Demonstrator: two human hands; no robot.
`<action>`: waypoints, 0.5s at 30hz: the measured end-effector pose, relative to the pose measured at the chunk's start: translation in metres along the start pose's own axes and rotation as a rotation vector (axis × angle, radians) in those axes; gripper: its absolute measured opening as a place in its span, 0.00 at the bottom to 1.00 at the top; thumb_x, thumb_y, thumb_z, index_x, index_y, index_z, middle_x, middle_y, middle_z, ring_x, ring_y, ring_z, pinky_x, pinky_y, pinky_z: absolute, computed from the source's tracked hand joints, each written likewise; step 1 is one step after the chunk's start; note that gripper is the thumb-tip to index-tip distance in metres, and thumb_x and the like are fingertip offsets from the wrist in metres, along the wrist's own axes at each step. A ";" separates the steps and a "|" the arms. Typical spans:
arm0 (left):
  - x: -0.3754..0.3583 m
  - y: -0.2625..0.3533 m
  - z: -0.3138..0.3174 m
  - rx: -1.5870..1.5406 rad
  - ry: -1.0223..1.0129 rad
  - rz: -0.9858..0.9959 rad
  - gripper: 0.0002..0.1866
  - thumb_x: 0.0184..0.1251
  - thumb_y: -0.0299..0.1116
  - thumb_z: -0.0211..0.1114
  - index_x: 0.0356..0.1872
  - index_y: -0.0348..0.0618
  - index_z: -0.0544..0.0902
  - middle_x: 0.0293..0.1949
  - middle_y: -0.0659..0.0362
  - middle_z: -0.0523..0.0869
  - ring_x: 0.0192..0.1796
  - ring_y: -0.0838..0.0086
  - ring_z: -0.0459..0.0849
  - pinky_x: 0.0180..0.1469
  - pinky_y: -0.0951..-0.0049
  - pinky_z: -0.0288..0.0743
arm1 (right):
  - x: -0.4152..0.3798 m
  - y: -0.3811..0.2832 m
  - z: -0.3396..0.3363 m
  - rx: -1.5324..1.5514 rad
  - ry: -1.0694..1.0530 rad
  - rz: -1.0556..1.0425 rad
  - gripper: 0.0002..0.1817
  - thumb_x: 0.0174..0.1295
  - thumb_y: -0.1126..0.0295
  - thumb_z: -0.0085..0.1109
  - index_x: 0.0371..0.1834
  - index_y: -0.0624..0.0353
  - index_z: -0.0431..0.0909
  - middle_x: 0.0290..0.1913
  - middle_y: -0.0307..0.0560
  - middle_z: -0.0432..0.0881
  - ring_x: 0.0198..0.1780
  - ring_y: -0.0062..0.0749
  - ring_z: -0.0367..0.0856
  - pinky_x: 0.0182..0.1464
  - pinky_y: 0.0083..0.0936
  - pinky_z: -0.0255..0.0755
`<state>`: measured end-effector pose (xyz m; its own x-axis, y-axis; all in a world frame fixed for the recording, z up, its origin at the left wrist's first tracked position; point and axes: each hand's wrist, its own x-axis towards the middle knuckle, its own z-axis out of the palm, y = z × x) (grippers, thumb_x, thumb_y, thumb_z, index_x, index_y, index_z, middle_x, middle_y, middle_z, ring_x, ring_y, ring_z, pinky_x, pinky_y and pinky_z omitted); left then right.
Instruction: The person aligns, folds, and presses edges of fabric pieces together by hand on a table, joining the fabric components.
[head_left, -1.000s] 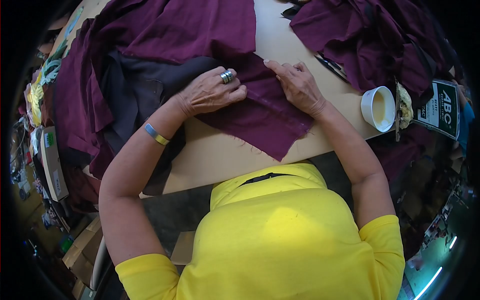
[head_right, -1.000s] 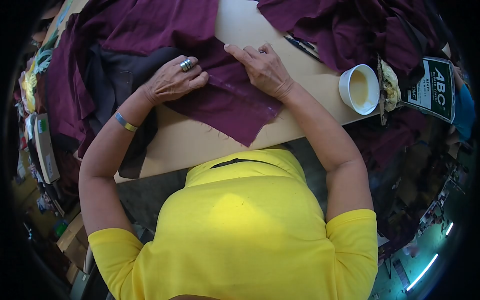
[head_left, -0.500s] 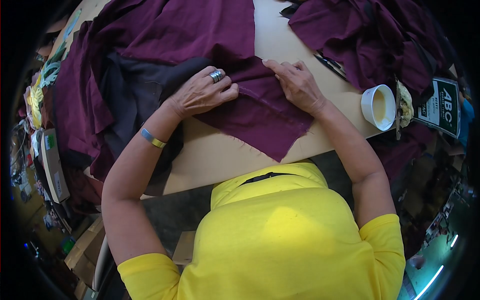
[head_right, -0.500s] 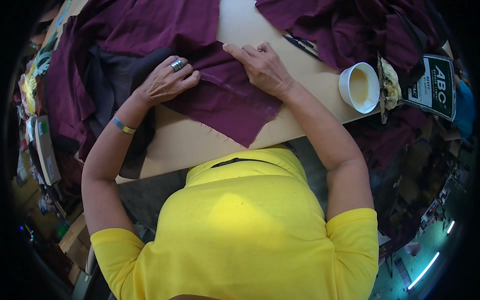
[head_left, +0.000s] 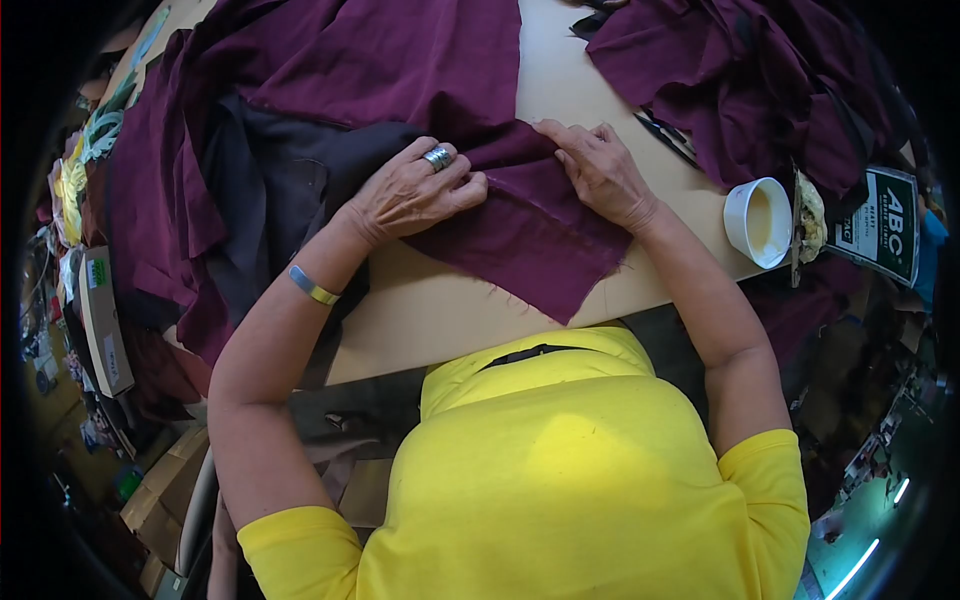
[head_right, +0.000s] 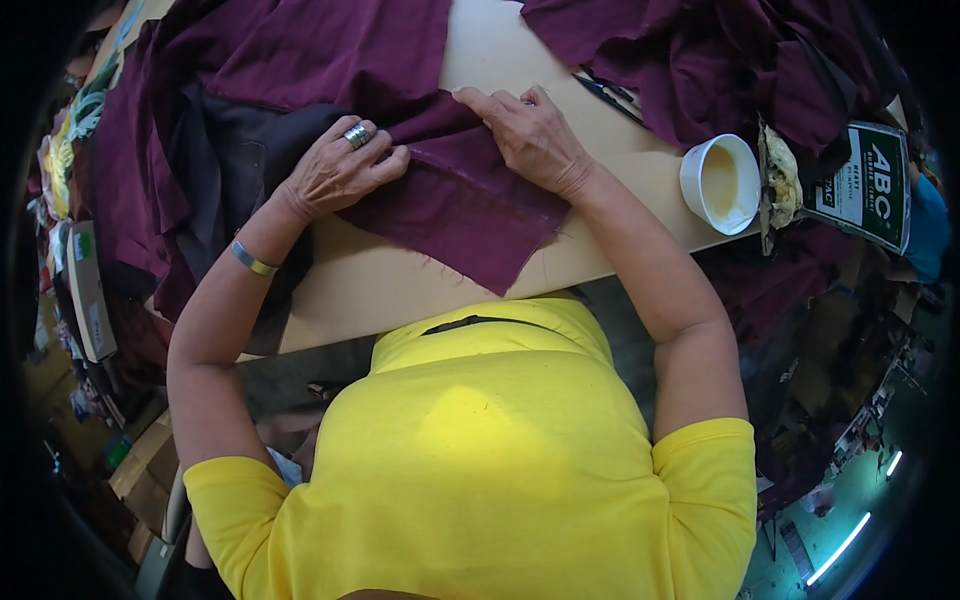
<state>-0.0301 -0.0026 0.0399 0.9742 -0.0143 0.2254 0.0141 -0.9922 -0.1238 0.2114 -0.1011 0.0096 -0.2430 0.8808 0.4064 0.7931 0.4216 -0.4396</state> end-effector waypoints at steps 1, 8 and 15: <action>0.000 0.002 0.000 0.007 0.003 -0.020 0.11 0.55 0.30 0.56 0.41 0.50 0.72 0.31 0.62 0.74 0.35 0.73 0.76 0.45 0.71 0.71 | 0.000 0.000 0.000 0.008 0.002 0.026 0.25 0.59 0.75 0.53 0.61 0.49 0.66 0.36 0.39 0.79 0.36 0.30 0.78 0.40 0.27 0.64; 0.006 0.008 0.006 0.018 0.099 0.023 0.10 0.54 0.30 0.57 0.39 0.52 0.73 0.30 0.63 0.75 0.38 0.74 0.76 0.46 0.71 0.70 | 0.046 -0.013 0.015 0.162 -0.010 0.297 0.40 0.52 0.75 0.57 0.70 0.50 0.51 0.41 0.46 0.79 0.37 0.39 0.79 0.47 0.35 0.64; 0.005 0.004 0.008 0.020 0.119 0.050 0.08 0.56 0.32 0.55 0.38 0.53 0.73 0.28 0.65 0.76 0.35 0.76 0.77 0.44 0.73 0.69 | 0.049 -0.009 0.044 0.118 0.081 0.125 0.44 0.46 0.83 0.52 0.71 0.47 0.50 0.58 0.44 0.74 0.41 0.36 0.80 0.49 0.32 0.64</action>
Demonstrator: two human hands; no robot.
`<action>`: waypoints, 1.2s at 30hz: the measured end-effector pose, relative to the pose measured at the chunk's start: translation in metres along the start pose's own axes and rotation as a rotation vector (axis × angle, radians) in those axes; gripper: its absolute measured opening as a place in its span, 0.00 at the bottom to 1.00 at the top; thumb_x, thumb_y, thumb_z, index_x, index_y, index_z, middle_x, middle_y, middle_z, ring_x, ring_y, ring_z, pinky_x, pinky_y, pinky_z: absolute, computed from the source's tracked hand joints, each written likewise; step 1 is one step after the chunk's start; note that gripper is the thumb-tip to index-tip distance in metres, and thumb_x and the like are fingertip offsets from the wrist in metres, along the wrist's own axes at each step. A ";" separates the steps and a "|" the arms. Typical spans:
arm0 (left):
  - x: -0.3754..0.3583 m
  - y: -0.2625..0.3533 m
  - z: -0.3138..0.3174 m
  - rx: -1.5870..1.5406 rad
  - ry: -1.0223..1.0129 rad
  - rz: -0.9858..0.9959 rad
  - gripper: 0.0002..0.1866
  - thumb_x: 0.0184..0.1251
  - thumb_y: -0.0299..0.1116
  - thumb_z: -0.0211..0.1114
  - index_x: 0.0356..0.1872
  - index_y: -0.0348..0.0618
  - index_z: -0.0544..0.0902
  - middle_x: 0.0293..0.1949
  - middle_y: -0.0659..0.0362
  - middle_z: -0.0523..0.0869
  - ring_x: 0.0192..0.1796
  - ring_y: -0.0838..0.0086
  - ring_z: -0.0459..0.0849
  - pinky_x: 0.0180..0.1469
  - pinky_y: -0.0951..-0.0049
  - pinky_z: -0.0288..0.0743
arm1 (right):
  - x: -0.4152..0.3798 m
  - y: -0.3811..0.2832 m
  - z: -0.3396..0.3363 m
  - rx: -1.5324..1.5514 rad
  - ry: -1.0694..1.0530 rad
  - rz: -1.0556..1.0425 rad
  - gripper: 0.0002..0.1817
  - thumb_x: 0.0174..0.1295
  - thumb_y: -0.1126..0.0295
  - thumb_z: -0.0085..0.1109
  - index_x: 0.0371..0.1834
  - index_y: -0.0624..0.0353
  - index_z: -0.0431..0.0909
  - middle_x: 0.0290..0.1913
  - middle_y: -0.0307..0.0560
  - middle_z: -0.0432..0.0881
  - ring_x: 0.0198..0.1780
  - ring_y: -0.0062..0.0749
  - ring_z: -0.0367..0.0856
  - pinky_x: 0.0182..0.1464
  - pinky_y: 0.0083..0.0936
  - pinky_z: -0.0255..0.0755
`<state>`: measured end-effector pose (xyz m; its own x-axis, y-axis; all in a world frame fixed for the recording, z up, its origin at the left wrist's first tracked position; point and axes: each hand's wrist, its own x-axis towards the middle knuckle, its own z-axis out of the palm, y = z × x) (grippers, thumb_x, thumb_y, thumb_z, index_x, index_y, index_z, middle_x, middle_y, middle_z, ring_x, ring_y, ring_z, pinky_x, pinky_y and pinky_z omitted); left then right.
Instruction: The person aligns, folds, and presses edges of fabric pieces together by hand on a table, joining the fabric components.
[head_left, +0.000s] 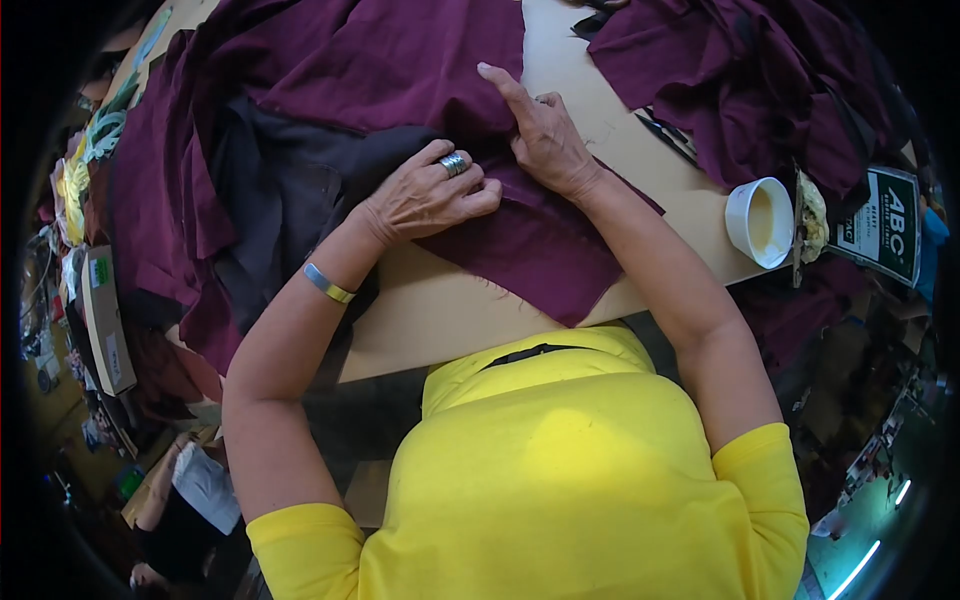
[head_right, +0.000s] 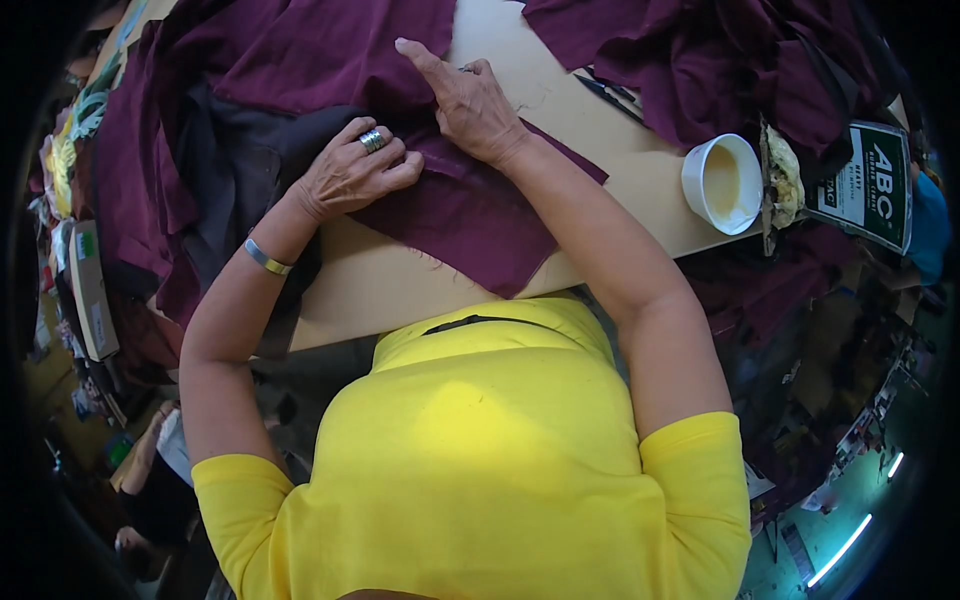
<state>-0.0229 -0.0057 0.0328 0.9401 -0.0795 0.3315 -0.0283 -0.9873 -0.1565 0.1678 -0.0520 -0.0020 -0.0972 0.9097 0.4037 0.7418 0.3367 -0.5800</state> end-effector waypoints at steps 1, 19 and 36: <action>0.001 -0.001 -0.001 -0.001 -0.006 0.001 0.08 0.56 0.32 0.55 0.38 0.53 0.73 0.28 0.65 0.75 0.34 0.76 0.77 0.45 0.73 0.70 | -0.001 0.001 0.000 -0.002 0.001 -0.011 0.44 0.46 0.84 0.51 0.70 0.47 0.50 0.59 0.44 0.73 0.42 0.36 0.80 0.49 0.32 0.64; -0.008 -0.006 0.002 0.059 -0.064 -0.316 0.06 0.56 0.31 0.55 0.35 0.51 0.75 0.36 0.62 0.74 0.43 0.72 0.76 0.55 0.67 0.66 | -0.015 -0.003 -0.061 0.061 -0.277 0.296 0.37 0.54 0.76 0.59 0.67 0.47 0.54 0.28 0.58 0.78 0.33 0.55 0.77 0.40 0.43 0.69; 0.057 0.060 -0.007 -0.337 -0.038 -0.240 0.16 0.53 0.27 0.56 0.45 0.43 0.79 0.47 0.56 0.76 0.53 0.65 0.74 0.56 0.67 0.69 | -0.077 0.007 -0.081 -0.123 -0.079 0.161 0.31 0.55 0.73 0.59 0.64 0.47 0.61 0.33 0.48 0.82 0.37 0.43 0.80 0.48 0.35 0.65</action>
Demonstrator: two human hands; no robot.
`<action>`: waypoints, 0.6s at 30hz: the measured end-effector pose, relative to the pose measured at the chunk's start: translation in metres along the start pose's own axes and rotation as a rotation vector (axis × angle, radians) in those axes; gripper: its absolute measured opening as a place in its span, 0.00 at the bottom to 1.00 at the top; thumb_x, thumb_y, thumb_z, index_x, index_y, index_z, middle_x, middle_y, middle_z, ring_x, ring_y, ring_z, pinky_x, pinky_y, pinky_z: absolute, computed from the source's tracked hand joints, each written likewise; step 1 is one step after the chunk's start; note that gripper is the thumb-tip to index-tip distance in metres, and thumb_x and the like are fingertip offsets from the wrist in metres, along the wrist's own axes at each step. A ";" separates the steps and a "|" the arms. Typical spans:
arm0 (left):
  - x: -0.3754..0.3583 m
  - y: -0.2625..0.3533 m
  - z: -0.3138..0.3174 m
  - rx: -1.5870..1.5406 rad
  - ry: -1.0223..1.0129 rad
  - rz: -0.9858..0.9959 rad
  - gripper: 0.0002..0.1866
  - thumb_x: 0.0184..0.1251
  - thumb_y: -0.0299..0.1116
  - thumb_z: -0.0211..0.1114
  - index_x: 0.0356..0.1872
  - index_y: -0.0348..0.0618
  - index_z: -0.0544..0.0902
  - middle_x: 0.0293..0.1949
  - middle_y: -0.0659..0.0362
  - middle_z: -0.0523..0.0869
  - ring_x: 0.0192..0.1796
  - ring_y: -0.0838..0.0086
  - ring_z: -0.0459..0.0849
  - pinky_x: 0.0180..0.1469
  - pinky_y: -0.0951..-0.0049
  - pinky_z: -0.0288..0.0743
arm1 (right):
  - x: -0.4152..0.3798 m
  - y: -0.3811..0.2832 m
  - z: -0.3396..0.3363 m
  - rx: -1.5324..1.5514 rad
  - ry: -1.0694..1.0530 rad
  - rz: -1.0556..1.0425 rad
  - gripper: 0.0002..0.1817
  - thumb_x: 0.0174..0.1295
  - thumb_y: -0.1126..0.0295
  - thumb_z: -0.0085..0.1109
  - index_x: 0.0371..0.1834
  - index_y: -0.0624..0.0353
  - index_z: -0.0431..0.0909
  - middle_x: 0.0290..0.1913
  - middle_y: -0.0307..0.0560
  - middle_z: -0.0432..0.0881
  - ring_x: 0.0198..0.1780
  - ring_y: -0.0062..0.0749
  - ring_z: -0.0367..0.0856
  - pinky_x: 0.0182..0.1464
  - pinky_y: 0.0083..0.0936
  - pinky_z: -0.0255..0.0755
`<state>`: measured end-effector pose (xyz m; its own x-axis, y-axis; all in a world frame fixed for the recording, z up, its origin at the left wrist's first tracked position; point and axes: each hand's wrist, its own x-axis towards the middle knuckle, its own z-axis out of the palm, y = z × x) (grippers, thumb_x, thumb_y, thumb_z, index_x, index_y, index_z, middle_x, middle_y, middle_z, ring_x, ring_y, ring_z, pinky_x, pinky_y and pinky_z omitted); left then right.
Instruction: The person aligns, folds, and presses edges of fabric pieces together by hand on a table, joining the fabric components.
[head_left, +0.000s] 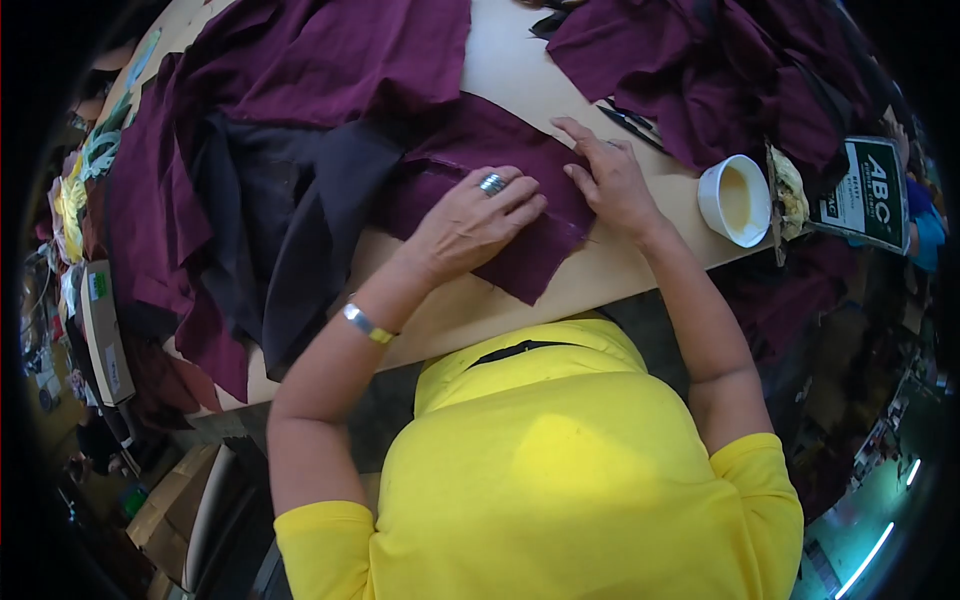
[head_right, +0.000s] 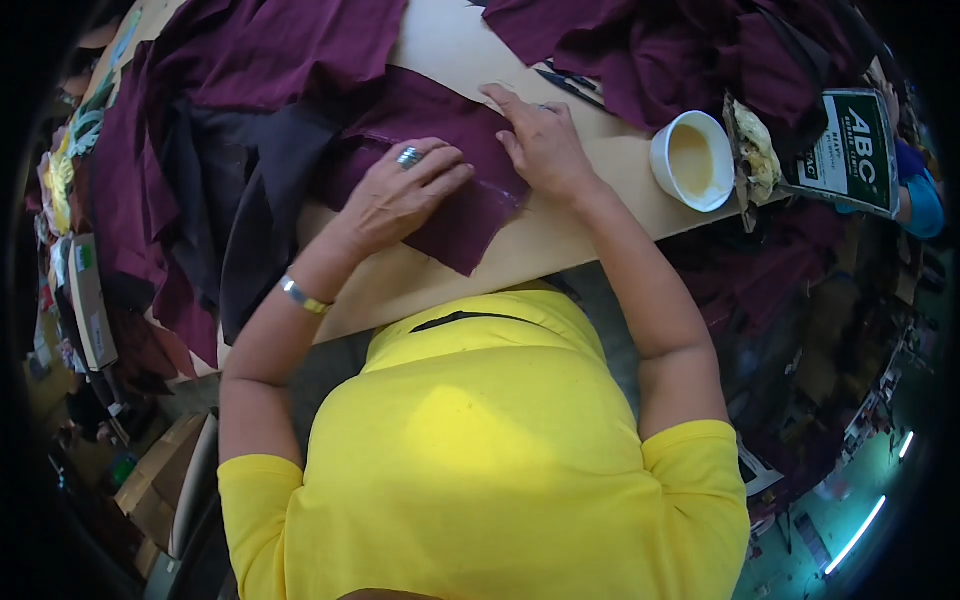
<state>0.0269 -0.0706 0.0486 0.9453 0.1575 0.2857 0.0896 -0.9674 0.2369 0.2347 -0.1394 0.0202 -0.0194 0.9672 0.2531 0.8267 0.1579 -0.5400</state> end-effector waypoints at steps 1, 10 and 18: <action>0.003 0.004 0.014 -0.036 0.041 -0.006 0.15 0.53 0.27 0.57 0.44 0.42 0.79 0.45 0.57 0.77 0.51 0.66 0.75 0.53 0.68 0.71 | -0.002 0.000 -0.001 0.038 -0.013 0.047 0.31 0.55 0.73 0.59 0.64 0.47 0.61 0.34 0.48 0.82 0.38 0.43 0.80 0.49 0.35 0.65; -0.002 0.022 0.037 -0.073 0.123 -0.025 0.15 0.51 0.28 0.57 0.42 0.44 0.80 0.42 0.57 0.77 0.46 0.66 0.77 0.51 0.67 0.72 | -0.018 0.004 -0.004 0.069 -0.040 0.052 0.32 0.54 0.76 0.59 0.64 0.47 0.62 0.44 0.47 0.80 0.36 0.38 0.79 0.49 0.32 0.64; -0.001 0.024 0.037 -0.107 0.106 -0.014 0.17 0.50 0.26 0.56 0.44 0.43 0.81 0.42 0.57 0.78 0.46 0.65 0.78 0.52 0.66 0.72 | -0.022 0.007 -0.008 0.091 -0.018 -0.031 0.33 0.55 0.76 0.59 0.65 0.45 0.61 0.55 0.42 0.77 0.37 0.36 0.80 0.53 0.34 0.63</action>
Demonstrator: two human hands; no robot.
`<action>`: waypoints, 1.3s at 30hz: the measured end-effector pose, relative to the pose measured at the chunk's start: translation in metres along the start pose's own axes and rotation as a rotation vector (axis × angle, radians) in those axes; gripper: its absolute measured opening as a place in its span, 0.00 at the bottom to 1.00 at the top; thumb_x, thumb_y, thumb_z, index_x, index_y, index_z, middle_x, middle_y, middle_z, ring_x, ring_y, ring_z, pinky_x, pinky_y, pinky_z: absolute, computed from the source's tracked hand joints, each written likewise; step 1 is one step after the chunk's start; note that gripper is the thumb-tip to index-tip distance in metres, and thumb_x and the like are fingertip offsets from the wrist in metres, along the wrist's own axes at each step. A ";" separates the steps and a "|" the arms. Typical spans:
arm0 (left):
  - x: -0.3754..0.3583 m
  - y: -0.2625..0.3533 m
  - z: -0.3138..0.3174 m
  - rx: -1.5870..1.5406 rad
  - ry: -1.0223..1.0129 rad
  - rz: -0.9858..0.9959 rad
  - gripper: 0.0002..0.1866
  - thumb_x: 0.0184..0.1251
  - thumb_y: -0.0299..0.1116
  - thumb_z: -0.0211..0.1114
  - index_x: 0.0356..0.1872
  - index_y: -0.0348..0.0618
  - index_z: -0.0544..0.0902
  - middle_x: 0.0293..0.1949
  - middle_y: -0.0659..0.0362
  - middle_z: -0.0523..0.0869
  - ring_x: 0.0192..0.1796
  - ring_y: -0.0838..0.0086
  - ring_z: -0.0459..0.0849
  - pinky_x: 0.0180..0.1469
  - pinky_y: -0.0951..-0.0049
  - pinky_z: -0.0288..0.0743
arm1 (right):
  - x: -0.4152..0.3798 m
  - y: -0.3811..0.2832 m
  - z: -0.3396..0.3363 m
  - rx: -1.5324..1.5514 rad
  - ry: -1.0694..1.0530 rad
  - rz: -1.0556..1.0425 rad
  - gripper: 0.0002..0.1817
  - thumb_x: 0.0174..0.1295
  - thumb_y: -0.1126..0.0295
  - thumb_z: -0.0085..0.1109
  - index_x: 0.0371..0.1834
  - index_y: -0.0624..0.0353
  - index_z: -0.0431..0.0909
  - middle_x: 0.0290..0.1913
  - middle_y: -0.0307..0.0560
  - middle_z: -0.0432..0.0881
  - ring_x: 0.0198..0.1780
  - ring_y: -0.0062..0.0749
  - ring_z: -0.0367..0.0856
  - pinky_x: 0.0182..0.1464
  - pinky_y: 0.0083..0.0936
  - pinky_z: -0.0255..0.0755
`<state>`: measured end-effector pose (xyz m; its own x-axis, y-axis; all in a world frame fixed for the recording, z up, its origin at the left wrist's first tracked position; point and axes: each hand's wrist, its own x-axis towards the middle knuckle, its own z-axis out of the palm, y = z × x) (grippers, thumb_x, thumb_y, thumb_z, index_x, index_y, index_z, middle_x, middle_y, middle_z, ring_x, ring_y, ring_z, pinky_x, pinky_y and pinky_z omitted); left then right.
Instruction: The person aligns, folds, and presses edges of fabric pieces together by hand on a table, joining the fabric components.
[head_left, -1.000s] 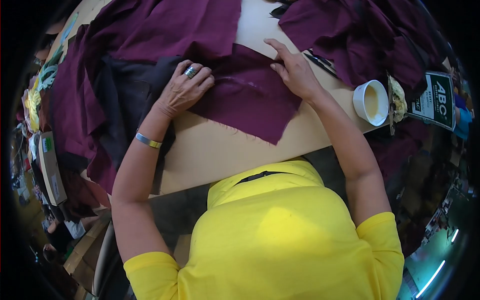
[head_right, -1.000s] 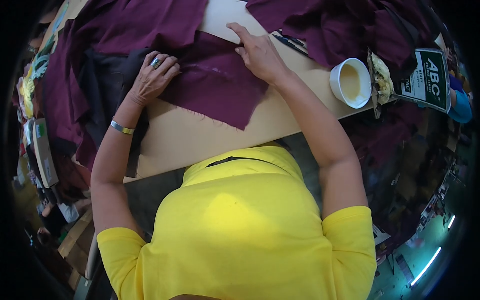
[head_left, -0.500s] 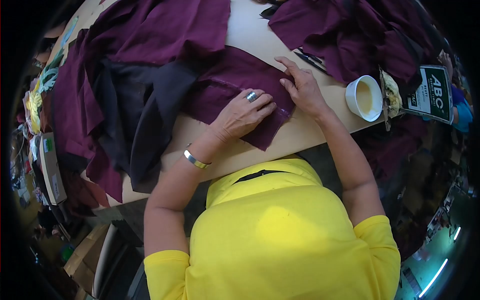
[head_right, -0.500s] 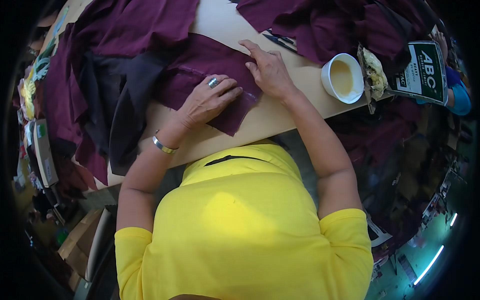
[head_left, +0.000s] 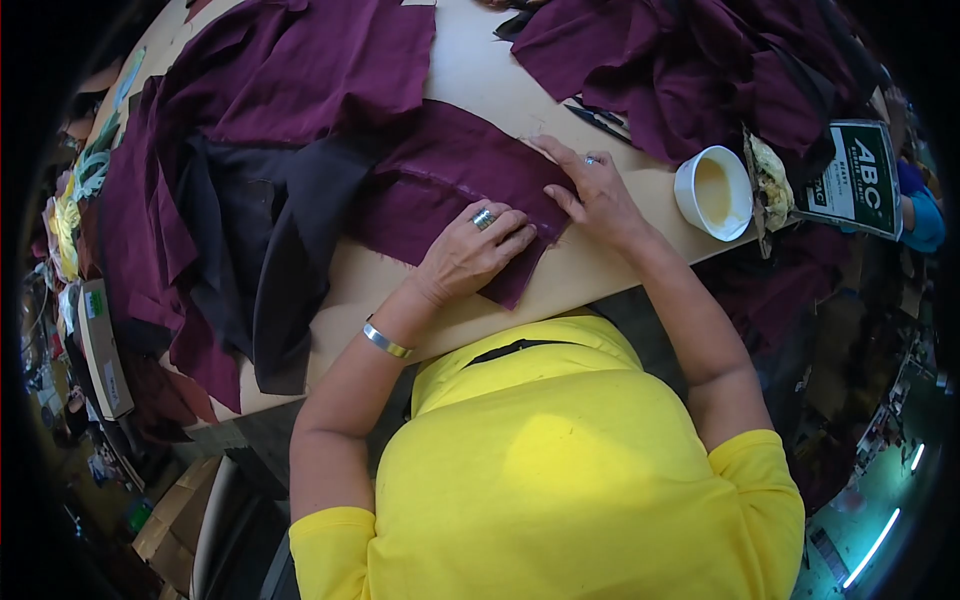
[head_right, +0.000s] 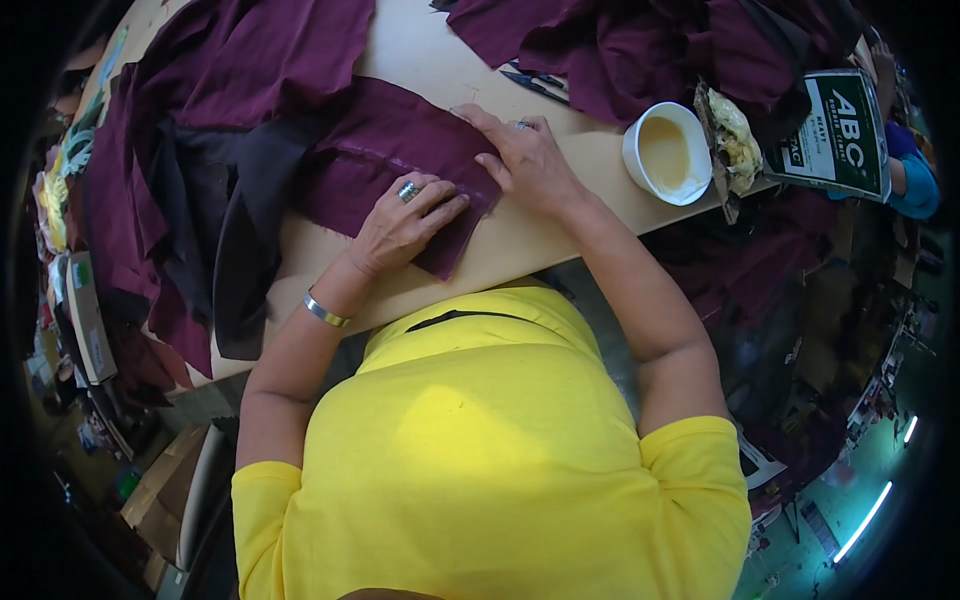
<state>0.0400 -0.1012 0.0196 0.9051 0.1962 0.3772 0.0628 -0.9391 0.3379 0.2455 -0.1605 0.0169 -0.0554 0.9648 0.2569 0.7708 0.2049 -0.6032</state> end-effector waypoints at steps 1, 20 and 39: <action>-0.001 0.000 0.002 -0.003 0.005 -0.005 0.17 0.50 0.26 0.56 0.44 0.42 0.81 0.42 0.57 0.78 0.46 0.65 0.78 0.52 0.66 0.72 | -0.001 0.002 -0.001 0.030 -0.019 0.020 0.33 0.55 0.76 0.58 0.65 0.45 0.61 0.55 0.41 0.76 0.39 0.35 0.80 0.54 0.34 0.62; -0.002 0.000 0.001 0.012 -0.134 -0.028 0.19 0.55 0.29 0.54 0.51 0.46 0.76 0.49 0.61 0.74 0.52 0.69 0.73 0.59 0.63 0.64 | -0.001 0.008 -0.003 0.092 -0.049 0.052 0.28 0.55 0.75 0.58 0.62 0.49 0.67 0.58 0.40 0.75 0.50 0.34 0.77 0.54 0.28 0.63; -0.008 0.001 0.006 0.051 -0.157 0.063 0.24 0.55 0.32 0.53 0.56 0.48 0.74 0.49 0.60 0.72 0.52 0.72 0.74 0.60 0.62 0.64 | -0.002 0.006 -0.001 0.079 0.029 0.026 0.28 0.54 0.76 0.59 0.61 0.49 0.68 0.55 0.41 0.77 0.44 0.37 0.79 0.51 0.28 0.64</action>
<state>0.0349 -0.1057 0.0116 0.9623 0.0933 0.2556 0.0209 -0.9620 0.2723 0.2506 -0.1608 0.0133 -0.0165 0.9651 0.2615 0.7193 0.1932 -0.6673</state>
